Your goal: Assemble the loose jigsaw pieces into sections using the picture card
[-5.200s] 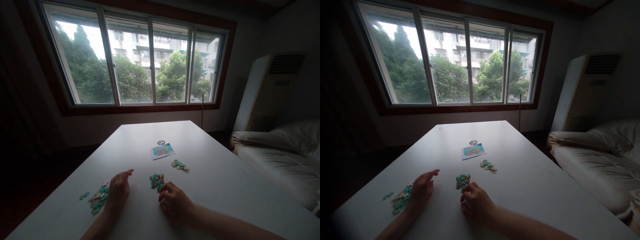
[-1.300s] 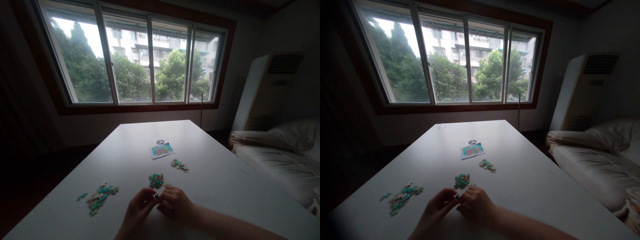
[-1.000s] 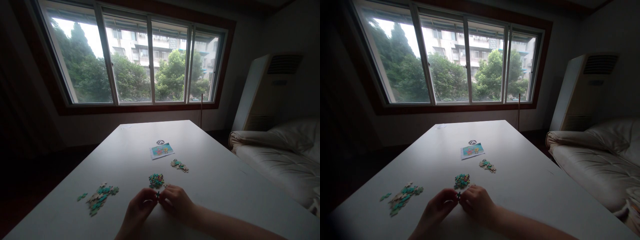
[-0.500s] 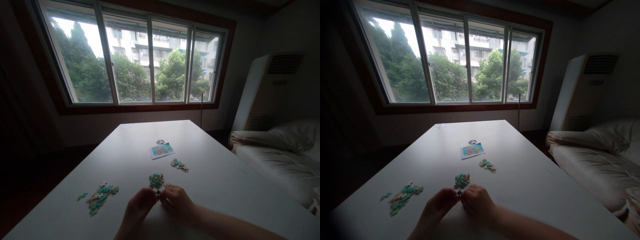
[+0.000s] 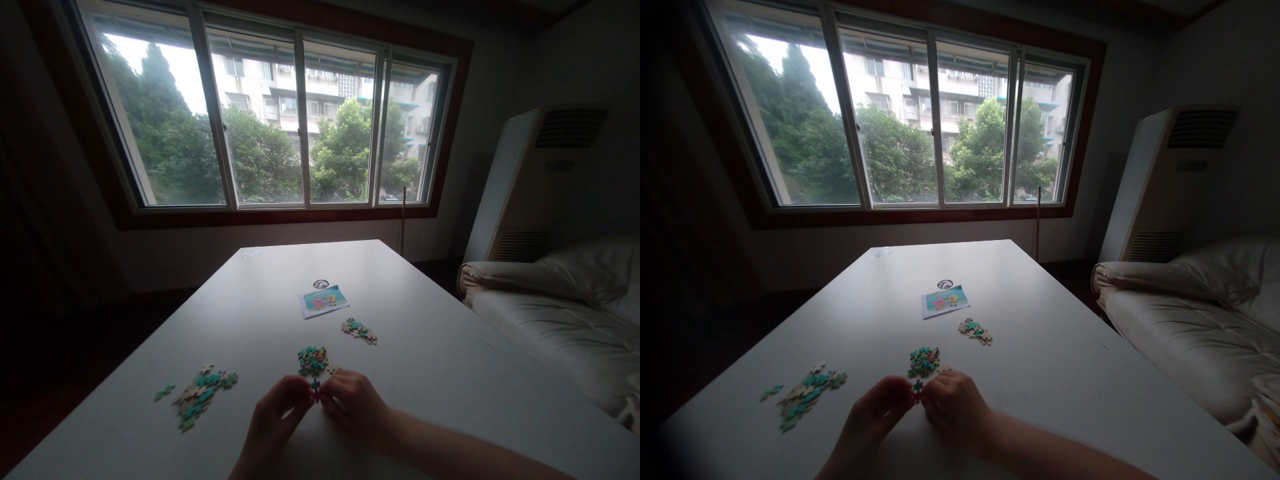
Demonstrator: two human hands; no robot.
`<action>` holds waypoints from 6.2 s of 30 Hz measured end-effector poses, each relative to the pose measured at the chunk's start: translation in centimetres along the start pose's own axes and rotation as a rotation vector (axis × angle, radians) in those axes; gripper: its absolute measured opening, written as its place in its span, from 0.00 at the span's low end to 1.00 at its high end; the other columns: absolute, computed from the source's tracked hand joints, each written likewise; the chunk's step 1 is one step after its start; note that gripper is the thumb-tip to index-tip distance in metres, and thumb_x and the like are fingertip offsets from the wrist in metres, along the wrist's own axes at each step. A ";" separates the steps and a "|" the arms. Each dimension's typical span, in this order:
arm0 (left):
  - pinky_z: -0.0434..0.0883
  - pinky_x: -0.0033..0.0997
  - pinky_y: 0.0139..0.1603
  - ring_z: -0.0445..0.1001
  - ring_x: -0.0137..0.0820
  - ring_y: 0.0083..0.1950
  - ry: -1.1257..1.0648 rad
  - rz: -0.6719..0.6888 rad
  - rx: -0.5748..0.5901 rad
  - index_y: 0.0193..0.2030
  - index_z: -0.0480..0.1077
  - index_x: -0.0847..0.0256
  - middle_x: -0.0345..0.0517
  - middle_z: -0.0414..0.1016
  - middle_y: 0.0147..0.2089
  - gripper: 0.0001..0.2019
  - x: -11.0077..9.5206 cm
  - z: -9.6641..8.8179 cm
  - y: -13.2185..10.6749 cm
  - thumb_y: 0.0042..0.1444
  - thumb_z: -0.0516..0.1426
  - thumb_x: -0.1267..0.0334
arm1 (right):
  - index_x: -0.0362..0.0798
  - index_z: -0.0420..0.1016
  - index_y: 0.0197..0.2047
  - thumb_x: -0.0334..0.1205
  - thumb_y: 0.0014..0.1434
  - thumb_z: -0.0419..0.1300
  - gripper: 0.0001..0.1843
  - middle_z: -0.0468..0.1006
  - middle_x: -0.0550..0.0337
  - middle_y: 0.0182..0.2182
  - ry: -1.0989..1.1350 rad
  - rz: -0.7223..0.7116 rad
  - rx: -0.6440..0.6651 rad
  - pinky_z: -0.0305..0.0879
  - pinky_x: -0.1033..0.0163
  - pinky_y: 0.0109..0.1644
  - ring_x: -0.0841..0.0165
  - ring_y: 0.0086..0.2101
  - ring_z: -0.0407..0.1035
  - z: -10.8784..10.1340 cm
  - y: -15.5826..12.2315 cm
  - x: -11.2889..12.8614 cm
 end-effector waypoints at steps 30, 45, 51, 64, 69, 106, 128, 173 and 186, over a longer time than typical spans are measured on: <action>0.74 0.29 0.32 0.74 0.33 0.28 0.069 0.086 0.055 0.20 0.70 0.61 0.44 0.75 0.25 0.16 -1.6 0.1 -0.1 0.45 0.62 0.51 | 0.49 0.69 0.35 0.28 0.54 0.55 0.07 0.75 0.62 0.29 0.187 0.091 -0.131 0.63 0.67 0.37 0.70 0.30 0.70 -0.2 -0.4 -0.6; 0.73 0.27 0.31 0.74 0.32 0.28 0.076 0.103 0.064 0.19 0.69 0.62 0.44 0.74 0.24 0.16 -1.6 0.2 0.0 0.45 0.62 0.51 | 0.48 0.69 0.34 0.28 0.53 0.55 0.07 0.75 0.62 0.28 0.168 0.097 -0.105 0.61 0.69 0.36 0.71 0.29 0.69 0.2 -0.5 -1.0; 0.72 0.27 0.32 0.74 0.31 0.29 0.086 0.086 0.089 0.21 0.69 0.62 0.43 0.73 0.26 0.12 -0.9 0.1 -0.1 0.48 0.61 0.56 | 0.48 0.69 0.33 0.28 0.53 0.56 0.06 0.75 0.62 0.27 0.153 0.124 -0.087 0.60 0.69 0.35 0.71 0.29 0.69 0.0 -0.3 -0.9; 0.69 0.24 0.32 0.71 0.30 0.32 0.158 0.067 0.101 0.25 0.69 0.61 0.41 0.71 0.29 0.04 -0.9 0.0 -0.1 0.48 0.57 0.65 | 0.47 0.70 0.40 0.31 0.50 0.60 0.12 0.74 0.62 0.27 -0.036 0.403 0.030 0.57 0.66 0.35 0.68 0.29 0.67 0.3 0.0 -1.9; 0.68 0.24 0.33 0.71 0.30 0.33 0.175 0.048 0.105 0.24 0.69 0.61 0.40 0.70 0.28 0.04 -0.9 0.0 -0.1 0.47 0.57 0.65 | 0.47 0.71 0.34 0.30 0.51 0.57 0.06 0.74 0.61 0.27 -0.061 0.368 0.130 0.56 0.68 0.33 0.69 0.29 0.66 0.4 0.1 -1.5; 0.70 0.32 0.43 0.73 0.33 0.42 0.980 0.379 0.118 0.39 0.70 0.56 0.43 0.74 0.40 0.12 0.4 -3.9 2.8 0.55 0.48 0.72 | 0.48 0.74 0.38 0.37 0.58 0.57 0.06 0.80 0.57 0.33 -0.183 0.333 0.248 0.63 0.68 0.38 0.65 0.35 0.74 1.1 -0.1 -2.1; 0.68 0.30 0.43 0.70 0.33 0.42 0.963 0.343 0.149 0.37 0.69 0.55 0.42 0.72 0.39 0.11 0.6 -3.7 2.7 0.59 0.47 0.69 | 0.47 0.71 0.35 0.30 0.57 0.52 0.07 0.77 0.60 0.27 -0.078 0.374 0.161 0.58 0.70 0.31 0.69 0.28 0.70 0.4 0.1 -1.9; 0.56 0.53 0.60 0.57 0.51 0.63 1.298 -0.096 -0.220 0.55 0.67 0.71 0.62 0.61 0.62 0.23 5.8 -14.1 6.0 0.57 0.45 0.61 | 0.48 0.68 0.37 0.30 0.56 0.53 0.07 0.73 0.56 0.40 -0.104 -0.004 0.158 0.61 0.60 0.46 0.63 0.40 0.63 1.3 0.1 -0.9; 0.66 0.34 0.57 0.72 0.35 0.54 1.179 0.152 -0.083 0.44 0.73 0.60 0.48 0.75 0.51 0.16 3.5 -12.8 5.8 0.58 0.46 0.64 | 0.48 0.68 0.36 0.29 0.53 0.54 0.08 0.74 0.57 0.40 -0.117 -0.008 0.149 0.62 0.61 0.45 0.64 0.39 0.64 1.4 0.3 -0.8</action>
Point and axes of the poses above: each hand's wrist, its own y-axis towards the middle knuckle, its own z-axis out of the palm, x = y × z, the point moved 4 cm from there along y, towards the middle knuckle
